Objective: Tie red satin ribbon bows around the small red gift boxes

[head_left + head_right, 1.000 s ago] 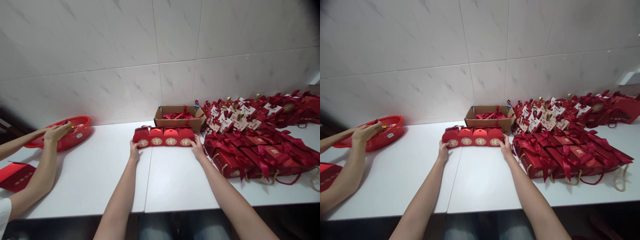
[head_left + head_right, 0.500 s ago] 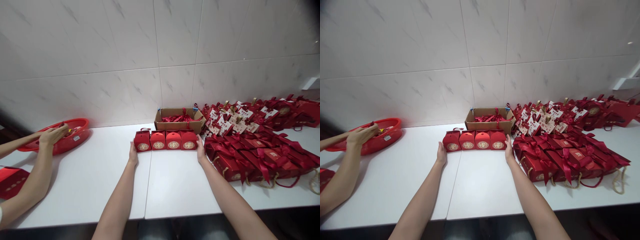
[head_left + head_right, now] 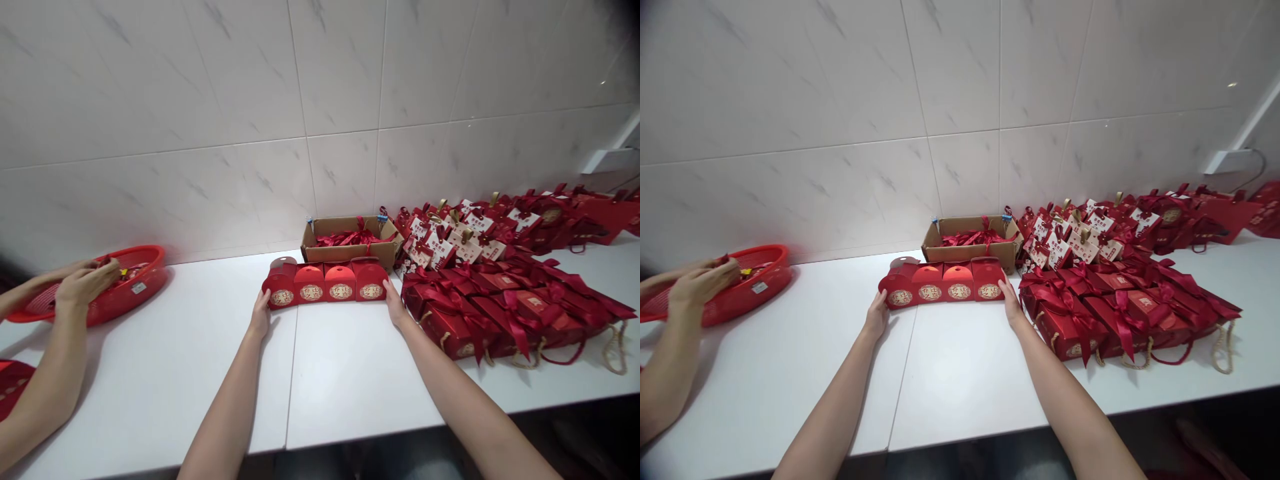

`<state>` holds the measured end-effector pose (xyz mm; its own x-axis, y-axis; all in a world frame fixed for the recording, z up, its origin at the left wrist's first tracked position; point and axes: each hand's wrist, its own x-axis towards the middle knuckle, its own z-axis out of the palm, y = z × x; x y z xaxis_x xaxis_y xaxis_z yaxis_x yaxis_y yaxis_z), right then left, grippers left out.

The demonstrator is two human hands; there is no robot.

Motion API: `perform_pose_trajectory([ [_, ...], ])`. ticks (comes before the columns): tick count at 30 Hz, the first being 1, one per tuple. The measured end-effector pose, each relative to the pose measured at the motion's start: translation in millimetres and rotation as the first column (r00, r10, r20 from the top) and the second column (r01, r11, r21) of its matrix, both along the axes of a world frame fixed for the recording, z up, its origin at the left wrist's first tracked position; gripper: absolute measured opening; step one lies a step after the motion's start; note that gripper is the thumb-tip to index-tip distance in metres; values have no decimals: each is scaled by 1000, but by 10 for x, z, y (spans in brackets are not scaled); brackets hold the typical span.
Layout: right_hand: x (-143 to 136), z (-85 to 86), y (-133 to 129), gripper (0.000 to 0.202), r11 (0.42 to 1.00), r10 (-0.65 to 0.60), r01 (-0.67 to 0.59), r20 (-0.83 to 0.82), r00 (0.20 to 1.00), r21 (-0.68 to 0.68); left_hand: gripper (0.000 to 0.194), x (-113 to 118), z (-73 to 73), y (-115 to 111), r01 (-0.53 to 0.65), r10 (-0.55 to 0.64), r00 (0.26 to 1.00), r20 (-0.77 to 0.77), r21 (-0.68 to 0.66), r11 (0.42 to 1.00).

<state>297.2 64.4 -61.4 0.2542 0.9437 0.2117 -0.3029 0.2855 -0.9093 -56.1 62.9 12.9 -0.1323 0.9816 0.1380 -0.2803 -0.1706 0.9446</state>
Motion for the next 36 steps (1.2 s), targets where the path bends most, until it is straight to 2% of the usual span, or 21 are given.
perform_pose_trajectory([
  [7,8,51,-61,61,997,-1,-2,-45,999,-75,41,-4,6,-19,33,-29,996,-85,46,998],
  [12,30,134,-124,58,1000,-12,12,-30,999,7,50,-8,-25,-19,37,-28,990,-139,67,997],
  [23,8,262,-190,61,998,-19,20,-29,999,64,65,-73,-90,28,3,12,990,-137,110,994],
  [36,-12,364,-259,59,989,-47,44,20,999,141,66,-82,8,7,-29,60,981,-187,164,986],
])
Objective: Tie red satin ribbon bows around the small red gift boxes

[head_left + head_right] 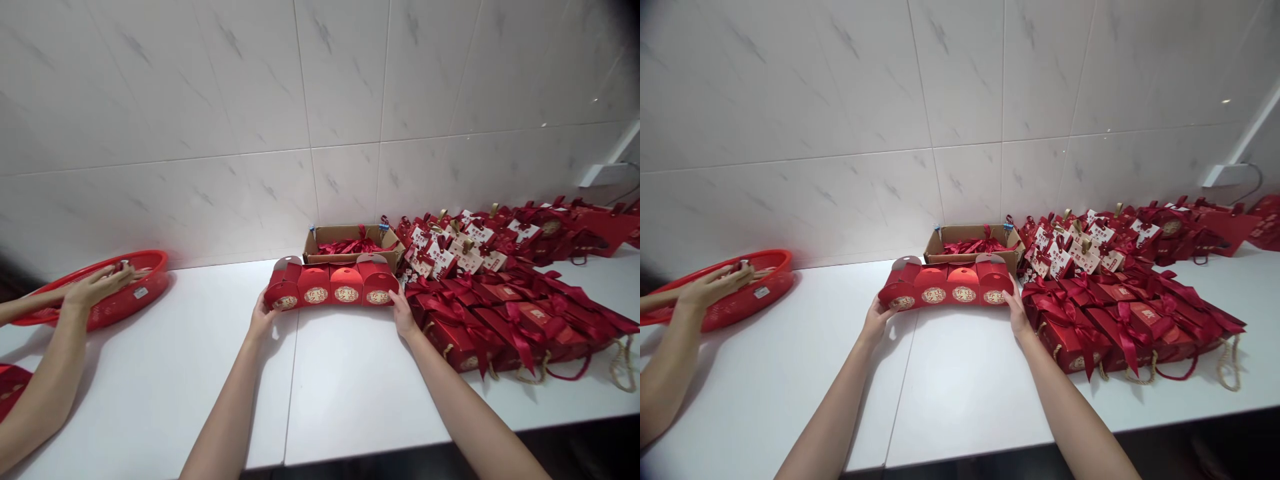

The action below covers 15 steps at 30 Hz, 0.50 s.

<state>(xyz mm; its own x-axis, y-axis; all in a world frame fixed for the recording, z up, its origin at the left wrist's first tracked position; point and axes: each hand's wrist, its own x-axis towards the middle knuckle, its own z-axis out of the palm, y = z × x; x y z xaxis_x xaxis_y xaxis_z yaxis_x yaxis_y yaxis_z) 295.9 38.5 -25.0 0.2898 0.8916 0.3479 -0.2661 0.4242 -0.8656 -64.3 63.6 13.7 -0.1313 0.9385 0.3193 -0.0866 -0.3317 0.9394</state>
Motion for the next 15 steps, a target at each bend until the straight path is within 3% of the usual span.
perform_pose_trajectory([
  [8,-17,18,-17,61,999,-29,30,19,999,-44,60,13,69,-37,-16,16,1000,-14,-39,999],
  [12,-77,26,-55,71,980,-72,85,78,994,-178,49,-3,-31,-33,-104,101,994,-29,-134,986],
  [15,-49,34,-71,75,977,-94,111,101,990,-180,57,-65,-119,-5,-83,84,996,6,-118,990],
])
